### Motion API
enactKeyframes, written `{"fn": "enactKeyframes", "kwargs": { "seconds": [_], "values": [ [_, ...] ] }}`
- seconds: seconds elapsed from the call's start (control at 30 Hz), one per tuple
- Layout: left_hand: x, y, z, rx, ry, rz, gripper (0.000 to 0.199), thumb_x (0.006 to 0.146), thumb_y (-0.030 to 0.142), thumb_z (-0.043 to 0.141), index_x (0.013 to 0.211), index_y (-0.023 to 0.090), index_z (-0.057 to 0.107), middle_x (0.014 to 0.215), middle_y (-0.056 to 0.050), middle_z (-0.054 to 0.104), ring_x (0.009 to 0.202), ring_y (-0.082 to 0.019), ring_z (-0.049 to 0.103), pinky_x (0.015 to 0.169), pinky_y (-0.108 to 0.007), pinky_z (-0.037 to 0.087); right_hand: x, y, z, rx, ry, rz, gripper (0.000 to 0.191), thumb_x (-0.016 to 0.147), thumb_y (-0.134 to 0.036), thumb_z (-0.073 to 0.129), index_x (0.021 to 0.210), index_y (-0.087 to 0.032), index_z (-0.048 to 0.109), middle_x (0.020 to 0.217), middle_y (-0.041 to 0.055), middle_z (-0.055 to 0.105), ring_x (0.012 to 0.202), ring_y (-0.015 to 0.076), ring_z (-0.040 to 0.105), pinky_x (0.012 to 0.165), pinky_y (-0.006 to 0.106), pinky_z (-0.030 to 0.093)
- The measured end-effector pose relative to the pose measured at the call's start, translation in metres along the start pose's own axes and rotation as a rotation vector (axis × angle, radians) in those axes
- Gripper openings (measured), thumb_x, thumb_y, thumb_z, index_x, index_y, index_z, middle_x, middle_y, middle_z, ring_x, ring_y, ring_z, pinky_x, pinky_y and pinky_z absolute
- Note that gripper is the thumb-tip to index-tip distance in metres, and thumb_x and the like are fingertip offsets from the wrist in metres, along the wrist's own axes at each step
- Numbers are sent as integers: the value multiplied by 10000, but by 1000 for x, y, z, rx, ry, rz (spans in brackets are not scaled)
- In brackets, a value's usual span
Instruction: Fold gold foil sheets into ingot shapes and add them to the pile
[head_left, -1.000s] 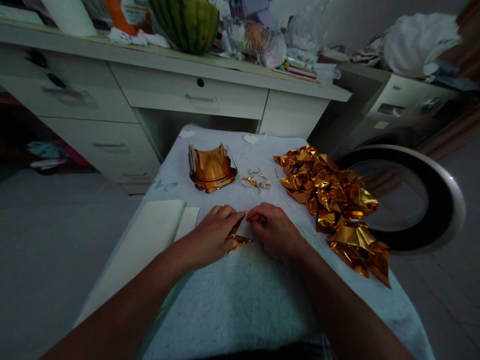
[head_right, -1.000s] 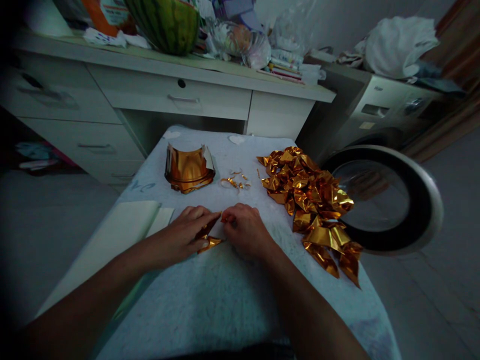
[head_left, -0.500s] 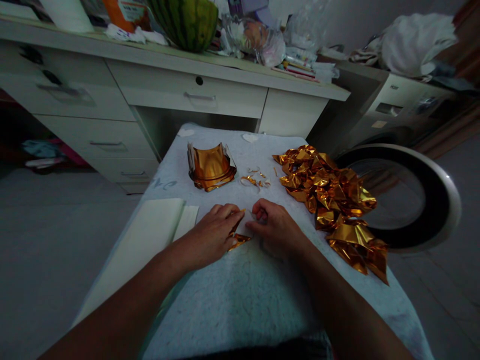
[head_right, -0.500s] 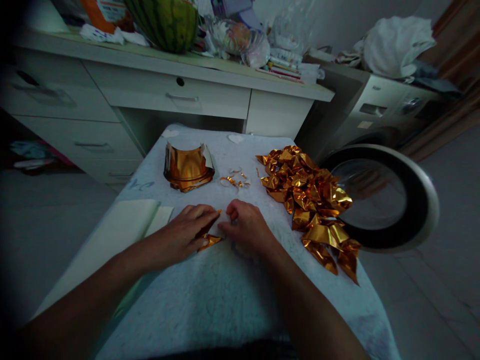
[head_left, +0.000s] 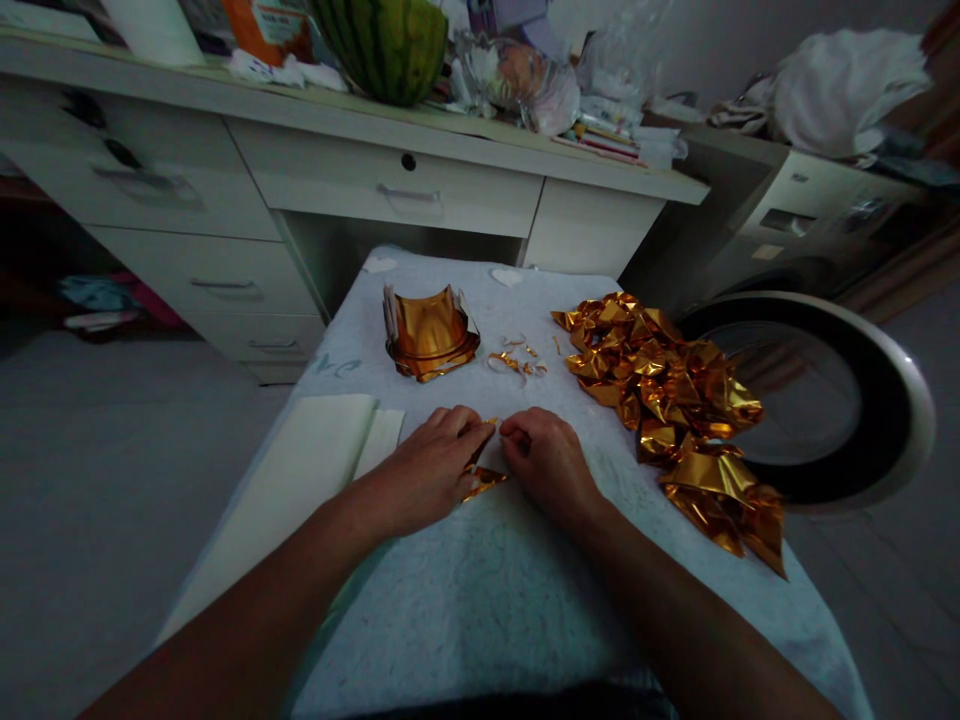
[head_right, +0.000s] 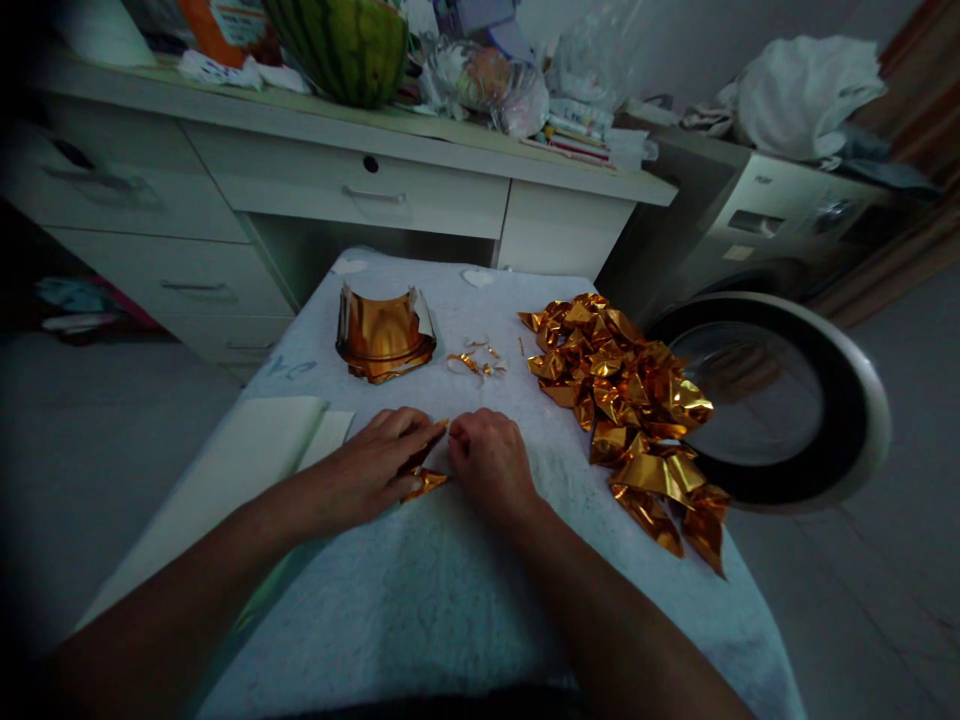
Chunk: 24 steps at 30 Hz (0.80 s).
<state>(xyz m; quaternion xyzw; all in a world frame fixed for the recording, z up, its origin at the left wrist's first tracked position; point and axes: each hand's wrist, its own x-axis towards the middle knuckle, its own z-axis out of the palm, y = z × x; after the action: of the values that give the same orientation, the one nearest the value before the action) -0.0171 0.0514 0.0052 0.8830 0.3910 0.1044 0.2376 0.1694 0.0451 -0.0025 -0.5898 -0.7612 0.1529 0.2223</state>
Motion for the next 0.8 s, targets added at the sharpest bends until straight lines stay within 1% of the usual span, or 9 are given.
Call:
{"fn": "enactKeyframes", "kwargs": {
  "seconds": [0.13,0.23,0.33,0.47,0.53,0.63,0.7,0.8],
  "values": [
    [0,0,0,-3,5,-1,468,791,138,520,1245,247,513,1136,-59,515,1062,-235,454,967,-376,417,-3,-2,2,-13,25,-48,133,828,-101,580,797,-186,678,798,35,602,793,173,550,735,278,402],
    [1,2,-1,-5,-7,-19,441,783,138,519,1215,229,528,1137,-63,511,1063,-233,454,974,-372,412,-6,-4,5,-26,40,-67,164,866,-124,561,863,-201,705,833,42,603,829,185,550,759,291,409],
    [1,4,-3,-7,-24,-32,396,783,139,514,1171,213,545,1132,-67,511,1061,-232,458,974,-368,412,-7,-5,8,-57,27,-74,189,897,-148,537,918,-203,717,852,52,615,843,192,554,774,302,416],
    [1,3,-3,-26,-17,-39,429,783,145,525,1205,225,525,1135,-65,518,1074,-238,457,981,-384,410,-7,-5,7,-43,22,-88,168,865,-144,561,925,-202,706,849,51,648,842,196,573,801,313,426],
    [0,2,-2,-32,-6,-30,443,789,152,530,1225,225,514,1147,-70,518,1079,-241,456,984,-391,410,-6,-5,5,15,34,-69,191,817,-102,563,932,-195,684,856,44,674,829,189,593,793,300,434],
    [-1,2,-1,-39,3,-11,457,809,162,527,1260,221,490,1174,-74,519,1088,-241,458,993,-393,405,-4,-4,2,147,51,11,293,765,-36,512,983,-188,634,837,19,703,753,156,622,720,260,443],
    [-1,2,-2,-42,7,-6,446,827,170,523,1268,223,482,1188,-72,520,1100,-238,458,1002,-391,400,-3,-2,0,230,46,56,339,756,-24,486,1028,-189,602,819,-1,717,689,136,629,673,239,441],
    [-2,3,-2,-40,6,-8,401,855,188,518,1252,242,492,1194,-64,523,1116,-236,457,1004,-392,400,-2,0,-2,309,35,99,346,758,-29,473,1045,-197,571,802,-22,733,621,119,626,630,226,431]
  ]
}}
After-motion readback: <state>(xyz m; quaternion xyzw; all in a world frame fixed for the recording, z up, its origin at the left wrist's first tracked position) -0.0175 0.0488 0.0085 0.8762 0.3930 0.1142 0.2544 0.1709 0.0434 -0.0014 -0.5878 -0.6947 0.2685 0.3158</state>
